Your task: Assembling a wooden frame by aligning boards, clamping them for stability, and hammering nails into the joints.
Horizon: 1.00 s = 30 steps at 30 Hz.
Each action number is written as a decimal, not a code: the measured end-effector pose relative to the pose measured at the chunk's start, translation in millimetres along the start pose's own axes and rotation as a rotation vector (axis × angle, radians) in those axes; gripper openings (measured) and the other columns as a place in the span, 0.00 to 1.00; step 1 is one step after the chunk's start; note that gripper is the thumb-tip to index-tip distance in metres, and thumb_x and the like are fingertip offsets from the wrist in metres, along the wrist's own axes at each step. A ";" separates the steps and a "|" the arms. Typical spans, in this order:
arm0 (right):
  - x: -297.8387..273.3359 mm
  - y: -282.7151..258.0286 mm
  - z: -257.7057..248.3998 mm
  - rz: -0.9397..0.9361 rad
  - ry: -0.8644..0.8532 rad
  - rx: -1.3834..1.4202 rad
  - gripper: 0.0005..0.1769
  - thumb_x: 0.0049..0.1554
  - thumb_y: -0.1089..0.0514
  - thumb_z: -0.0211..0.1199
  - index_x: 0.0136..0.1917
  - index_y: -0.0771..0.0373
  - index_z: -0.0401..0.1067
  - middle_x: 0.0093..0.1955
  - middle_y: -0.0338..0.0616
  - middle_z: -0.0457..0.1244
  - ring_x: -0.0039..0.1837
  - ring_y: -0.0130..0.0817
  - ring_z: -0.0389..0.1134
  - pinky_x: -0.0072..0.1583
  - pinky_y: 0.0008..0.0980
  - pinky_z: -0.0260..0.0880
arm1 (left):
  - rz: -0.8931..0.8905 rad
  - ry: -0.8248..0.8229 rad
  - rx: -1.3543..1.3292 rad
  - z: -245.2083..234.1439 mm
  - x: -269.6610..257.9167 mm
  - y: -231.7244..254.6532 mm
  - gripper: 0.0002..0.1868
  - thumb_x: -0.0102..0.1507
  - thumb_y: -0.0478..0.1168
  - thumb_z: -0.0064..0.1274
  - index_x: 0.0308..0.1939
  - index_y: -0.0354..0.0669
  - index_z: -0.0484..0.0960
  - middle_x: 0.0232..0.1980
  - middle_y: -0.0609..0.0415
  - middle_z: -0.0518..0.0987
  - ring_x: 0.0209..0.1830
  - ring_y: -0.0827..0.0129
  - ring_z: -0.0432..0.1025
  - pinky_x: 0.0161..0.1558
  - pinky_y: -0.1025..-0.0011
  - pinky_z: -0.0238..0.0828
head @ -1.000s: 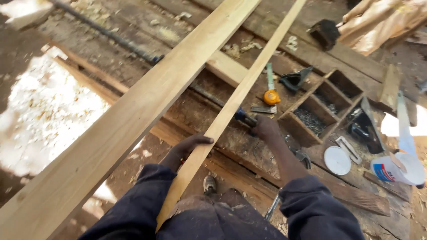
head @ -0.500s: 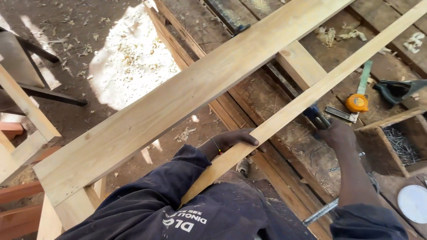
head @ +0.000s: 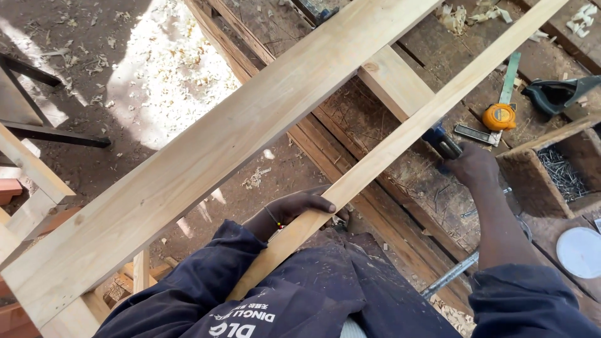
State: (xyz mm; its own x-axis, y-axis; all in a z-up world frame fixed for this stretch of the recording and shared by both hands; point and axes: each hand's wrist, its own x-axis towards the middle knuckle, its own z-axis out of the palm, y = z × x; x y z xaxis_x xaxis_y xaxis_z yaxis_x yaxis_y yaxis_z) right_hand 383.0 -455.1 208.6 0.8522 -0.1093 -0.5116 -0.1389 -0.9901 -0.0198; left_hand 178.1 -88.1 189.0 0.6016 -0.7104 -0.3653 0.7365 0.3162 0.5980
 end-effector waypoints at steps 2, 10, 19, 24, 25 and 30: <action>0.2 -1.5 -0.2 0.005 0.001 0.000 0.21 0.58 0.55 0.67 0.64 0.55 0.72 0.49 0.55 0.71 0.47 0.51 0.73 0.46 0.46 0.75 | 0.006 -0.013 0.014 -0.4 -3.6 1.7 0.43 0.60 0.44 0.60 0.75 0.38 0.59 0.58 0.40 0.82 0.49 0.64 0.77 0.43 0.73 0.77; -7.9 -4.6 -6.6 -0.002 0.001 0.001 0.23 0.59 0.50 0.68 0.66 0.57 0.71 0.57 0.56 0.70 0.57 0.55 0.72 0.51 0.51 0.76 | 0.028 -0.032 -0.113 9.3 -1.5 2.5 0.40 0.60 0.40 0.62 0.72 0.35 0.59 0.55 0.37 0.82 0.33 0.67 0.78 0.36 0.73 0.78; -8.4 -4.1 -6.1 0.002 -0.021 0.028 0.22 0.60 0.50 0.68 0.65 0.58 0.70 0.56 0.55 0.70 0.53 0.51 0.72 0.48 0.45 0.76 | -0.030 -0.013 -0.132 8.3 0.1 0.1 0.38 0.61 0.39 0.60 0.71 0.33 0.61 0.56 0.41 0.82 0.32 0.73 0.77 0.32 0.75 0.79; -9.5 -7.7 -12.7 -0.007 -0.008 0.001 0.23 0.60 0.48 0.68 0.65 0.57 0.71 0.58 0.55 0.70 0.56 0.53 0.73 0.51 0.49 0.77 | 0.004 -0.009 -0.062 10.8 -5.6 5.8 0.41 0.60 0.41 0.61 0.73 0.37 0.60 0.57 0.41 0.81 0.36 0.70 0.77 0.36 0.75 0.78; -13.3 -6.7 -10.0 -0.005 -0.006 0.018 0.25 0.60 0.49 0.69 0.67 0.58 0.70 0.60 0.56 0.70 0.58 0.54 0.73 0.52 0.49 0.77 | -0.013 0.020 -0.035 13.5 -9.4 4.6 0.45 0.59 0.42 0.60 0.77 0.39 0.55 0.58 0.40 0.81 0.35 0.72 0.76 0.31 0.76 0.78; -3.2 -0.9 -3.1 0.022 -0.019 -0.028 0.24 0.60 0.46 0.68 0.65 0.57 0.70 0.56 0.55 0.71 0.56 0.53 0.73 0.49 0.47 0.77 | -0.049 -0.008 -0.097 13.4 -19.6 2.0 0.40 0.60 0.41 0.60 0.72 0.37 0.58 0.59 0.39 0.80 0.32 0.74 0.77 0.30 0.77 0.78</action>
State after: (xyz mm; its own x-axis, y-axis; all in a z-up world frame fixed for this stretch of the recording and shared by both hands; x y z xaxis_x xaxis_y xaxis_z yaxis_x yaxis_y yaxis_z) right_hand 382.0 -454.1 212.9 0.8391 -0.1299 -0.5282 -0.1431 -0.9896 0.0161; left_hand 163.7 -81.9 207.0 0.5622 -0.7314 -0.3861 0.7914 0.3402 0.5078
